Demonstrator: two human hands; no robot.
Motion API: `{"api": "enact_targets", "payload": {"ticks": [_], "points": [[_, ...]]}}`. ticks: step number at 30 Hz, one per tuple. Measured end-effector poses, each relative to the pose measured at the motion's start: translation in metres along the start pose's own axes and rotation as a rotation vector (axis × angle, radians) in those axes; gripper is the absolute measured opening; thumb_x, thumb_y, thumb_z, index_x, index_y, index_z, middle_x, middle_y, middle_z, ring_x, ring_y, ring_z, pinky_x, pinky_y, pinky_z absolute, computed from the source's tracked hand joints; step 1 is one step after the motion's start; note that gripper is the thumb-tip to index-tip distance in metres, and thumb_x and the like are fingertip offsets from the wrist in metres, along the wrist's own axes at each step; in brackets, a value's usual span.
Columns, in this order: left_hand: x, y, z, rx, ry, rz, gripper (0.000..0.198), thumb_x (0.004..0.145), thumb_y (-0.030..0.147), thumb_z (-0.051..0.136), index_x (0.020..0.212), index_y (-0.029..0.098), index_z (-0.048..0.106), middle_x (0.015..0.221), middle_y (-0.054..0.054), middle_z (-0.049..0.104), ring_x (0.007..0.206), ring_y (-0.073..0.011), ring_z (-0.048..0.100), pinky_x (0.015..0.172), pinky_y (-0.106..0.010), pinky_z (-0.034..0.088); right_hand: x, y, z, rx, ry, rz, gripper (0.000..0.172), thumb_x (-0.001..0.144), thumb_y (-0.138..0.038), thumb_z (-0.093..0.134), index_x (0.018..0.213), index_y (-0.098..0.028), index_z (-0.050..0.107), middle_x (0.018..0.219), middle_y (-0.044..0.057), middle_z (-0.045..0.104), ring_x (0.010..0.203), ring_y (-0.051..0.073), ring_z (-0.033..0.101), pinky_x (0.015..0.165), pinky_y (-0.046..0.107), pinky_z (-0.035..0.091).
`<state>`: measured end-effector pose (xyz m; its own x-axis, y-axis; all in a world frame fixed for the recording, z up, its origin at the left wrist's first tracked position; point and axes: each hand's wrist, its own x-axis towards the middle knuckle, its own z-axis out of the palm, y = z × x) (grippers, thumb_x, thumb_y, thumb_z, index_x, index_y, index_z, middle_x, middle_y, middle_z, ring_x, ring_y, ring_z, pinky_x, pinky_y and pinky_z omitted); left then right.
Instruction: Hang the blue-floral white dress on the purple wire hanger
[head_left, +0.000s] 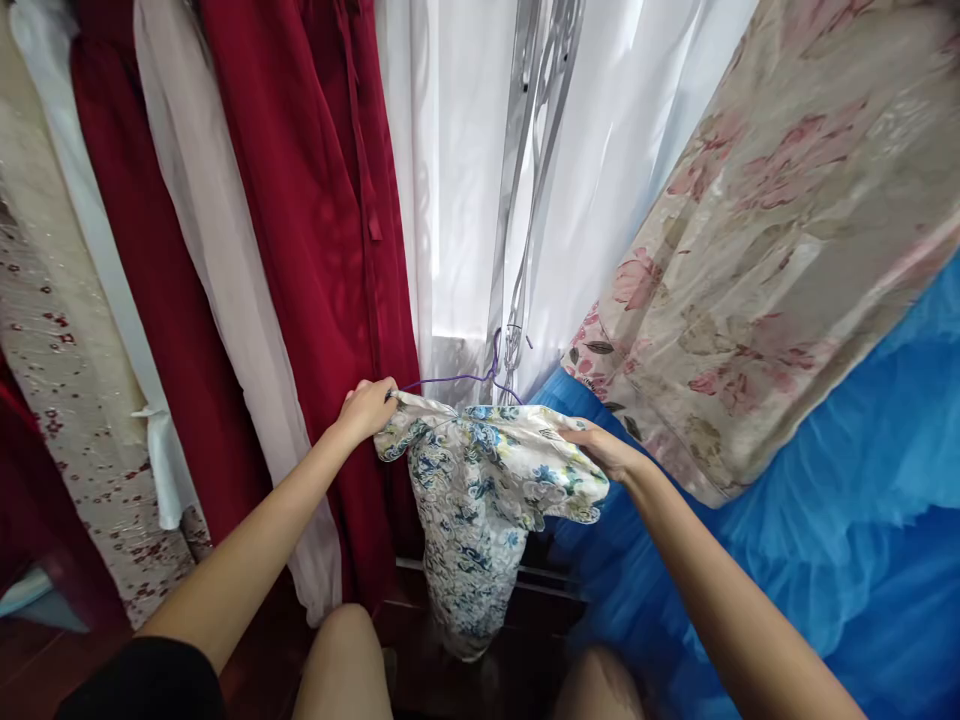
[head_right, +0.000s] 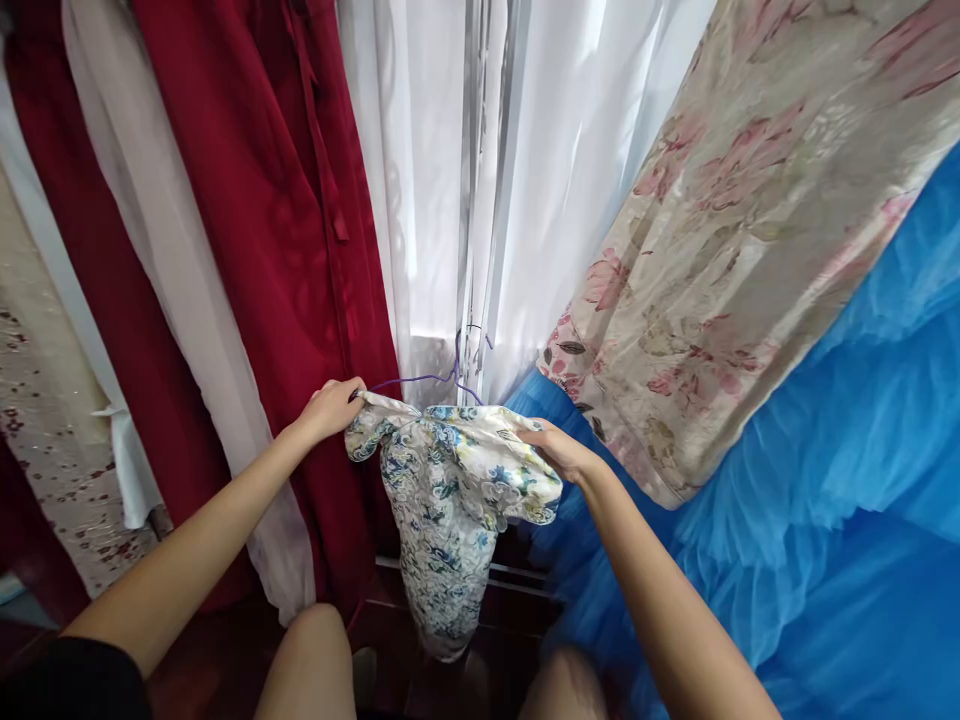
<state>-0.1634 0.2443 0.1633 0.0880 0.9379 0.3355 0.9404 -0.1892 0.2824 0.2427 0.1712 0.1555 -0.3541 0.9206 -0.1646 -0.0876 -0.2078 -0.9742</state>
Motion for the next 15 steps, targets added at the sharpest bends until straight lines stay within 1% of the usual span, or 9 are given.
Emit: {"api": "enact_targets", "payload": {"ticks": [3,5,8,11,13,15], "points": [[0.005,0.0,0.015,-0.022,-0.105,-0.017,0.01,0.082,0.026,0.052,0.082,0.024,0.062,0.088,-0.008,0.071,0.09,-0.0312,0.063,0.079,-0.039,0.045,0.0,0.001,0.0,0.006,0.029,-0.03,0.028,0.065,-0.029,0.083,0.089,-0.017,0.075,0.076,0.003,0.079,0.061,0.02,0.071,0.06,0.028,0.057],[0.005,-0.001,0.023,-0.049,-0.128,-0.01,0.01,0.082,0.022,0.051,0.08,0.024,0.06,0.087,-0.007,0.071,0.085,-0.0287,0.064,0.076,-0.036,0.045,0.001,0.002,0.001,0.017,0.047,-0.047,0.028,0.064,-0.03,0.083,0.088,-0.017,0.075,0.076,0.002,0.079,0.061,0.02,0.071,0.059,0.028,0.057],[0.004,-0.002,0.028,-0.088,-0.062,-0.004,0.016,0.084,0.017,0.045,0.09,0.023,0.058,0.092,-0.009,0.07,0.092,-0.0307,0.062,0.078,-0.039,0.045,0.003,0.003,0.0,0.022,0.016,-0.038,0.031,0.063,-0.03,0.084,0.089,-0.016,0.075,0.076,0.004,0.079,0.062,0.021,0.072,0.059,0.028,0.057],[0.005,0.002,0.023,-0.15,0.05,0.03,0.025,0.086,0.014,0.039,0.103,0.023,0.054,0.105,-0.012,0.068,0.102,-0.032,0.059,0.084,-0.043,0.045,0.006,0.004,-0.003,0.021,0.006,-0.031,0.03,0.062,-0.028,0.083,0.089,-0.016,0.075,0.076,0.004,0.08,0.061,0.021,0.072,0.058,0.028,0.058],[0.008,0.007,0.02,-0.207,0.089,0.088,0.03,0.086,0.012,0.036,0.11,0.023,0.05,0.112,-0.011,0.066,0.104,-0.0281,0.059,0.088,-0.041,0.045,0.009,0.006,-0.006,0.009,0.017,-0.012,0.03,0.064,-0.028,0.081,0.091,-0.017,0.075,0.079,0.005,0.08,0.063,0.023,0.074,0.061,0.032,0.059],[0.013,0.015,0.017,-0.325,0.089,0.168,0.03,0.087,0.013,0.035,0.113,0.023,0.047,0.113,-0.008,0.067,0.103,-0.0228,0.062,0.089,-0.037,0.047,0.013,0.01,-0.008,-0.011,0.023,-0.007,0.031,0.065,-0.029,0.079,0.094,-0.018,0.075,0.082,0.007,0.081,0.068,0.027,0.075,0.066,0.037,0.061]]}}
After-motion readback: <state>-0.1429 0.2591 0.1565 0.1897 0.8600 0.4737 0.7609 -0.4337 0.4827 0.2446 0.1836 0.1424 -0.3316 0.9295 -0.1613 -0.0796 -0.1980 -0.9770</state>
